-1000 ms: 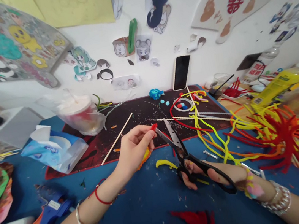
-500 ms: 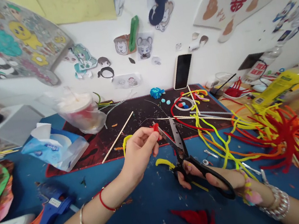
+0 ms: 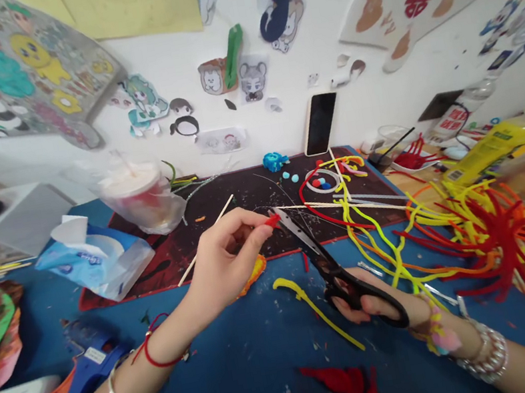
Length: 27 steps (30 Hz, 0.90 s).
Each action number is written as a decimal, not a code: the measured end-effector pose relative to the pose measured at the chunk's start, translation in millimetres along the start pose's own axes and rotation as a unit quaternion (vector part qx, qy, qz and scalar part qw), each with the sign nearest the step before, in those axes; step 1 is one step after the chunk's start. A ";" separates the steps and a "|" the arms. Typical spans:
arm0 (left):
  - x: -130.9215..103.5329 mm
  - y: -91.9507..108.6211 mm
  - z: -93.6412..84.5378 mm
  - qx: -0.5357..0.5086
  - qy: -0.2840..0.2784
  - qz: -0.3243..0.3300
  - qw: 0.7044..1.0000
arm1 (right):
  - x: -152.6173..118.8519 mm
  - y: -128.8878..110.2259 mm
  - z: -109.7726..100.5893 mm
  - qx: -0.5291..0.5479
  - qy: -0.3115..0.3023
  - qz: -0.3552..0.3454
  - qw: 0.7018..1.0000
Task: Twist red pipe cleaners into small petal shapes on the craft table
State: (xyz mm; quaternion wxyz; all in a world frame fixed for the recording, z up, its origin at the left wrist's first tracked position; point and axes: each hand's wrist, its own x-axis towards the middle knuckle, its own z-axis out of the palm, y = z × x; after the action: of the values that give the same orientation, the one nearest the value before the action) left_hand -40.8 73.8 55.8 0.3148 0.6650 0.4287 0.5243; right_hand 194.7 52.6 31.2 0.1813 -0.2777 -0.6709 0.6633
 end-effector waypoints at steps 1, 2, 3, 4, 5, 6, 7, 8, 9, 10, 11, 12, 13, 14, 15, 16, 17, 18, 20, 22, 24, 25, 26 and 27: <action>0.8 1.2 -1.3 0.010 -0.002 0.008 1.000 | 1.5 -1.8 0.5 0.004 0.016 0.001 1.000; 1.5 2.1 -2.5 0.017 -0.003 0.012 1.000 | 2.6 -2.6 0.6 0.006 0.030 0.002 1.000; 2.0 2.7 -3.4 0.023 -0.005 0.013 1.000 | 3.3 -2.1 0.1 0.007 0.038 0.003 0.999; 2.2 3.2 -4.1 0.027 -0.008 0.012 1.000 | 4.2 -0.1 -0.8 0.007 0.036 0.002 0.999; 2.2 3.6 -4.5 0.031 -0.010 0.011 0.999 | 5.3 3.7 -1.9 0.007 0.029 0.000 1.000; 1.9 4.0 -4.8 0.035 -0.012 0.011 0.999 | 6.7 9.0 -3.1 0.008 0.013 -0.004 1.000; 1.5 4.4 -4.8 0.041 -0.015 0.011 0.999 | 8.5 15.2 -4.0 0.011 -0.006 -0.012 1.000; 1.0 4.9 -4.7 0.048 -0.018 0.012 0.999 | 10.4 22.0 -4.6 0.015 -0.028 -0.022 0.999; 0.6 5.4 -4.5 0.056 -0.022 0.013 0.998 | 12.2 28.5 -4.6 0.019 -0.049 -0.033 0.998; 0.2 6.1 -4.1 0.065 -0.028 0.013 0.997 | 13.8 34.1 -4.1 0.024 -0.071 -0.042 0.996; -0.2 6.7 -3.6 0.072 -0.035 0.013 0.997 | 14.9 38.4 -3.1 0.028 -0.093 -0.048 0.994; -0.5 7.4 -3.0 0.077 -0.043 0.013 0.996 | 15.5 40.8 -1.8 0.034 -0.113 -0.054 0.992; -0.9 8.0 -2.3 0.082 -0.049 0.012 0.995 | 15.5 41.5 -0.3 0.042 -0.129 -0.059 0.989; -1.4 8.5 -1.3 0.089 -0.055 0.012 0.994 | 15.0 40.4 1.2 0.048 -0.143 -0.060 0.987; -2.0 9.0 -0.3 0.097 -0.057 0.013 0.994 | 14.1 38.0 2.5 0.053 -0.154 -0.060 0.985; -2.8 9.5 1.0 0.107 -0.058 0.016 0.992 | 13.0 34.9 3.6 0.055 -0.161 -0.056 0.984; -3.7 10.1 2.3 0.116 -0.059 0.020 0.991 | 11.9 31.7 4.4 0.053 -0.166 -0.049 0.983; -4.7 10.7 3.7 0.121 -0.062 0.023 0.990 | 11.1 29.0 4.9 0.049 -0.174 -0.042 0.983; -6.5 12.1 6.1 0.110 -0.067 0.018 0.992 | 10.6 26.2 4.8 0.042 -0.188 -0.037 0.981; -7.7 13.6 7.7 0.058 -0.072 -0.011 0.996 | 12.0 26.5 3.6 0.041 -0.188 -0.051 0.980; -7.7 14.6 8.4 -0.020 -0.070 -0.056 0.996 | 14.0 27.3 1.4 0.038 -0.177 -0.060 0.982; -7.2 14.9 8.4 -0.057 -0.064 -0.077 0.993 | 14.7 27.4 0.1 0.033 -0.178 -0.057 0.982; -6.6 15.0 8.2 -0.088 -0.056 -0.094 0.990 | 15.2 27.1 -1.2 0.024 -0.185 -0.049 0.981; -5.9 14.8 7.9 -0.108 -0.045 -0.104 0.988 | 15.4 26.6 -2.4 0.016 -0.191 -0.041 0.981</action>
State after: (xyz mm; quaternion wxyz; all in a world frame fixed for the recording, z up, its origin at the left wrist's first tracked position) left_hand -30.1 62.3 64.2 0.4567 0.6020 0.4219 0.5010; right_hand 187.7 63.0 3.0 0.0811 -0.1150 -0.6930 0.7071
